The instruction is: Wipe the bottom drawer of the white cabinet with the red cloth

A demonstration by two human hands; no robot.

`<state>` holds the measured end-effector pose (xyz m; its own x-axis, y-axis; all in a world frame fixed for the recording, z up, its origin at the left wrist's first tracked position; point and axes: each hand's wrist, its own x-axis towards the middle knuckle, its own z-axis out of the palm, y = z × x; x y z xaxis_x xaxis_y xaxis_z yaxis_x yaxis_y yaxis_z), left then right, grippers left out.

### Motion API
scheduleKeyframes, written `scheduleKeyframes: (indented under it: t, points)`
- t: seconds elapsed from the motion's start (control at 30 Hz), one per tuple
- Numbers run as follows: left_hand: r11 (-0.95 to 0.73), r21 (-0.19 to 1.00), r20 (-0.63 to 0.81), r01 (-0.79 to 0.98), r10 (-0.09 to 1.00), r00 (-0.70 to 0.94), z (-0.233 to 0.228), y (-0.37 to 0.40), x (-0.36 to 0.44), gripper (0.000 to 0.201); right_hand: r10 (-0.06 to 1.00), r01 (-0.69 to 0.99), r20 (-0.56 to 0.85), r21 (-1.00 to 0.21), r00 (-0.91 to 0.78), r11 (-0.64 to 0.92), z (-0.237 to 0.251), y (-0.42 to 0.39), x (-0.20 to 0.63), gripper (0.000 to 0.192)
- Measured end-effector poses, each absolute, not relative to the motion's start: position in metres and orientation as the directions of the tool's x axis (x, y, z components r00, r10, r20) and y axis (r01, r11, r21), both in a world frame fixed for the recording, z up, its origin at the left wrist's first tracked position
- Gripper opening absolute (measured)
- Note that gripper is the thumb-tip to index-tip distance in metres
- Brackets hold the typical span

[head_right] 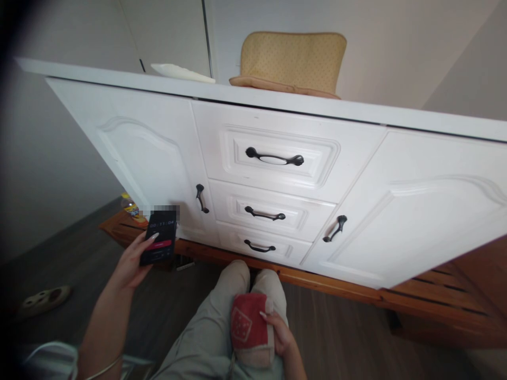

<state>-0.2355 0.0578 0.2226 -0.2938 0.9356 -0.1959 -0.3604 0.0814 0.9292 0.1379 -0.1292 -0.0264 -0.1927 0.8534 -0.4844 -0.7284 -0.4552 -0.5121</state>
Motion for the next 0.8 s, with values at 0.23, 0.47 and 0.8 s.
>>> scheduleKeyframes:
  t: [0.23, 0.47, 0.8]
  points:
    - [0.067, 0.93, -0.17, -0.361, 0.95, -0.263, 0.2212, 0.0566, -0.2352, 0.041, 0.845, -0.728, -0.499, -0.506, -0.19, -0.462, -0.0306, -0.1296, 0.1392, 0.044]
    - [0.044, 0.933, -0.126, -0.356, 0.969, -0.211, 0.2198, 0.0551, -0.2363, 0.06, 0.843, -0.719, -0.504, -0.514, -0.187, -0.467, -0.0314, -0.1294, 0.1394, 0.045]
    - [0.016, 0.935, -0.099, -0.353, 0.971, -0.216, 0.2172, 0.0546, -0.2389, 0.059, 0.846, -0.714, -0.496, -0.52, -0.194, -0.469, -0.0251, -0.1289, 0.1376, 0.049]
